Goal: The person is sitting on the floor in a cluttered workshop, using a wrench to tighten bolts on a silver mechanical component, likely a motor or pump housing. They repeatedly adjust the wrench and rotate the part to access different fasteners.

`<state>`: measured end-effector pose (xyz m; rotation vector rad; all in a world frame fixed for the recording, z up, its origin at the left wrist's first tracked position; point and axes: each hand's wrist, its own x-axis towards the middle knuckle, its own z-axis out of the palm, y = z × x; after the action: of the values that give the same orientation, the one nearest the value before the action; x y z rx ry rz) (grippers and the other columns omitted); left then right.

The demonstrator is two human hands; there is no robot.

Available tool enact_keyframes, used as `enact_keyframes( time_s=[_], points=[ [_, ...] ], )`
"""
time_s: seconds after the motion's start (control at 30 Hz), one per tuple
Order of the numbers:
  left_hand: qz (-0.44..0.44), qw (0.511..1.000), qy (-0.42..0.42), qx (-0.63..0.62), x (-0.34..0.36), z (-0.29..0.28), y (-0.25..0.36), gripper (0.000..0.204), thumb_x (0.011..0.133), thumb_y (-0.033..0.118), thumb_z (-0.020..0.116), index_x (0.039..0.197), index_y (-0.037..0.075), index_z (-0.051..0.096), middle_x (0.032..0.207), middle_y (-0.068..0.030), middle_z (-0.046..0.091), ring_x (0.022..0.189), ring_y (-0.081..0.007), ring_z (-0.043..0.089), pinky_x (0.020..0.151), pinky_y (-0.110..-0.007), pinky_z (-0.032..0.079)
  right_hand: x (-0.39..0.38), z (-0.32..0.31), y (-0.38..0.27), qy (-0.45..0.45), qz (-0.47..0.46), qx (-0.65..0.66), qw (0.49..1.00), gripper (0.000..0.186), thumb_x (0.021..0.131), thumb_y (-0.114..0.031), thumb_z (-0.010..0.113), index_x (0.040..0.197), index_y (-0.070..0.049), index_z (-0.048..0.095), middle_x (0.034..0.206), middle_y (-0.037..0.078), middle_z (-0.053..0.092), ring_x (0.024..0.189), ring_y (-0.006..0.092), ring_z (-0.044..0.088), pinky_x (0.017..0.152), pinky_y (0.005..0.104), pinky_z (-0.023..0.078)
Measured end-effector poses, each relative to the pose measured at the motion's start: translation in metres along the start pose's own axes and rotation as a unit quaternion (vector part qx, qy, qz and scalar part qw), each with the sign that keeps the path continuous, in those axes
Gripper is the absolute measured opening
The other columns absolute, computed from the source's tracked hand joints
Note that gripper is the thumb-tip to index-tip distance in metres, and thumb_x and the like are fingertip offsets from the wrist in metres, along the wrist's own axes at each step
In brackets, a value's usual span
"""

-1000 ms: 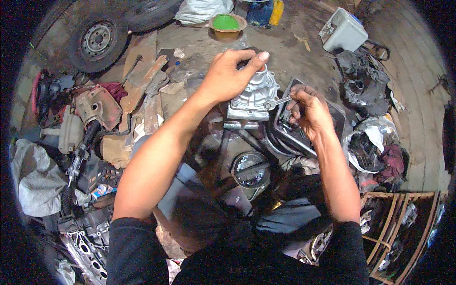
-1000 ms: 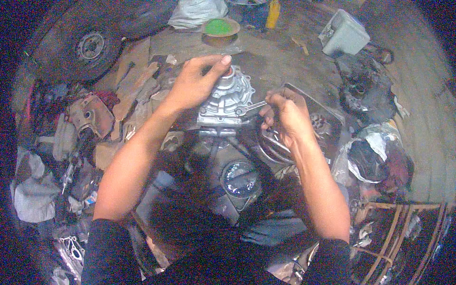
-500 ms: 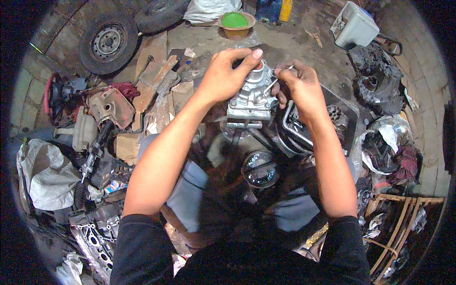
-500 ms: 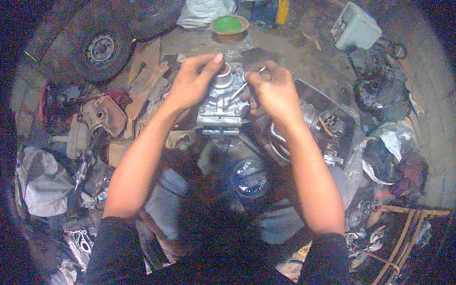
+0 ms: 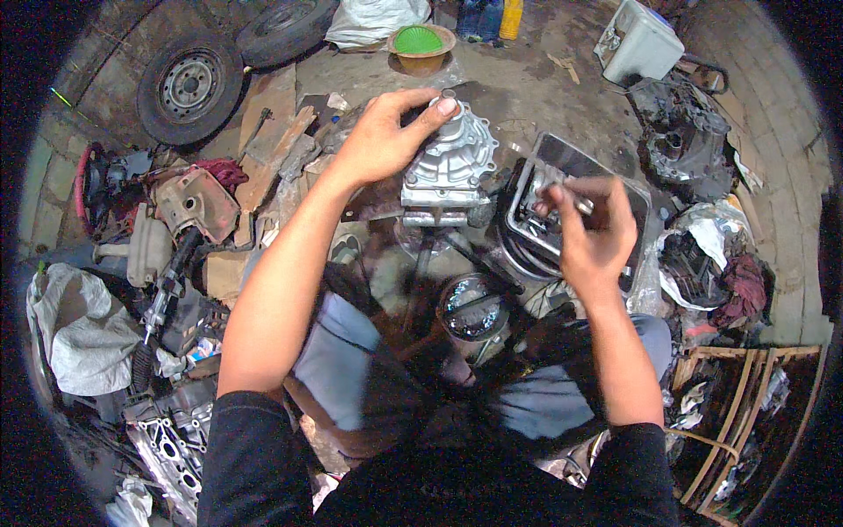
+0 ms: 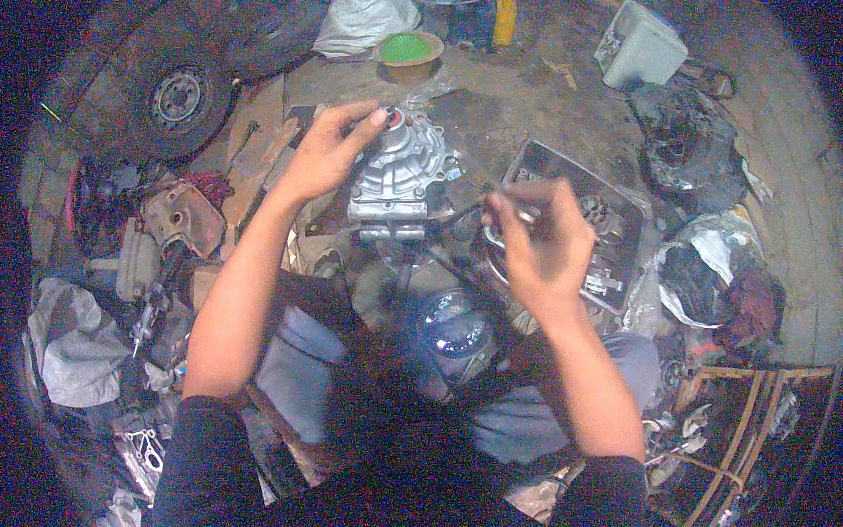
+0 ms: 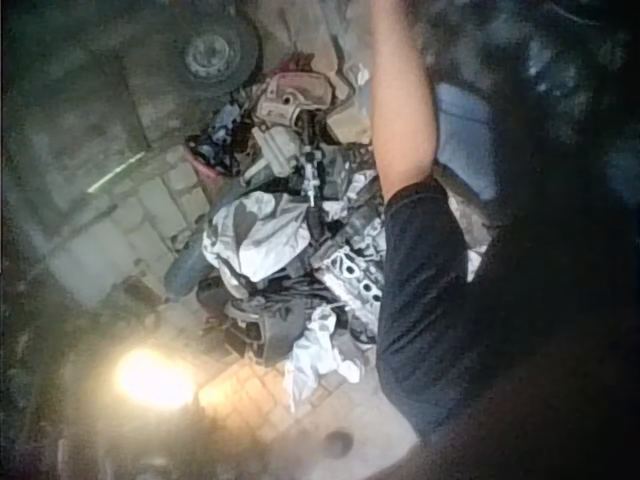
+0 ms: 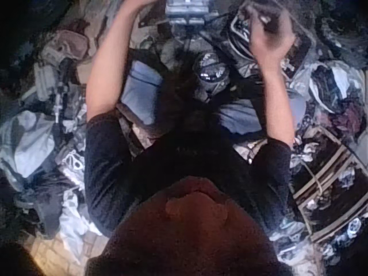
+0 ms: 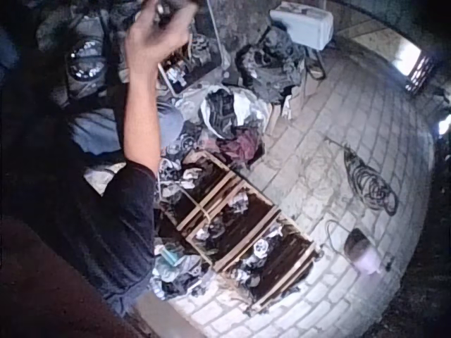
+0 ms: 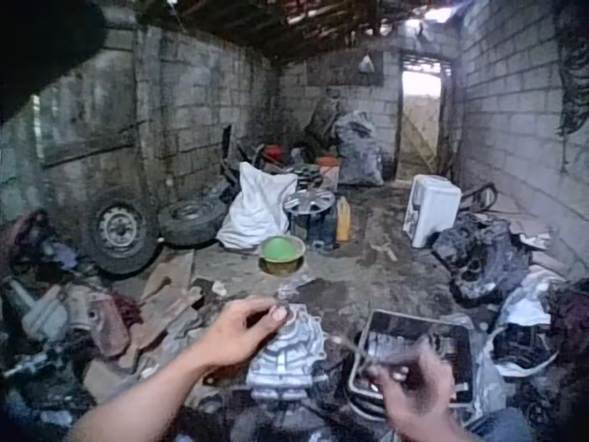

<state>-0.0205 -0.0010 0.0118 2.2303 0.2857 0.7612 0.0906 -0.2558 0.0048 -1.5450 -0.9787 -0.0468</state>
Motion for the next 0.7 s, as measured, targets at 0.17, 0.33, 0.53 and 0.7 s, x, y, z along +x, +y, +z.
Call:
enact_keyframes(
  time_s=[0.17, 0.33, 0.53, 0.7],
  points=[
    [-0.029, 0.999, 0.003, -0.034, -0.002, 0.002, 0.000, 0.070, 0.105, 0.057, 0.041, 0.115, -0.005, 0.071, 0.109, -0.0211, 0.074, 0.108, -0.0287, 0.069, 0.099, -0.039, 0.048, -0.026, 0.000, 0.004, -0.099, -0.265, -0.136, 0.950, 0.051, 0.068, 0.013, 0.064, 0.119, 0.005, 0.068, 0.097, 0.016, 0.074, 0.083, 0.0300, 0.074, 0.071, 0.0384, 0.060],
    [-0.131, 0.980, 0.014, -0.148, 0.000, 0.003, -0.012, 0.107, 0.099, 0.077, 0.008, 0.128, -0.009, 0.065, 0.130, -0.0240, 0.067, 0.129, -0.0308, 0.059, 0.116, -0.040, 0.036, -0.036, 0.009, 0.001, -0.125, -0.323, -0.117, 0.931, 0.045, 0.070, 0.006, 0.068, 0.115, 0.006, 0.068, 0.100, 0.018, 0.074, 0.083, 0.0312, 0.074, 0.069, 0.0386, 0.061],
    [-0.134, 0.981, 0.002, -0.137, 0.001, 0.001, -0.012, 0.112, 0.097, 0.079, 0.003, 0.129, -0.008, 0.065, 0.132, -0.0238, 0.066, 0.130, -0.0321, 0.057, 0.117, -0.040, 0.034, -0.034, 0.014, 0.004, -0.140, -0.346, -0.125, 0.919, 0.044, 0.066, -0.001, 0.070, 0.110, 0.006, 0.069, 0.108, 0.019, 0.073, 0.088, 0.0317, 0.074, 0.068, 0.0384, 0.062],
    [-0.119, 0.987, 0.005, -0.111, 0.002, 0.002, -0.009, 0.111, 0.097, 0.079, 0.004, 0.128, -0.008, 0.065, 0.131, -0.0244, 0.066, 0.130, -0.0325, 0.057, 0.116, -0.040, 0.035, -0.037, 0.020, 0.005, -0.145, -0.347, -0.180, 0.909, 0.046, 0.065, -0.005, 0.071, 0.110, 0.004, 0.072, 0.101, 0.014, 0.071, 0.082, 0.0284, 0.071, 0.063, 0.0370, 0.060]
  ],
)
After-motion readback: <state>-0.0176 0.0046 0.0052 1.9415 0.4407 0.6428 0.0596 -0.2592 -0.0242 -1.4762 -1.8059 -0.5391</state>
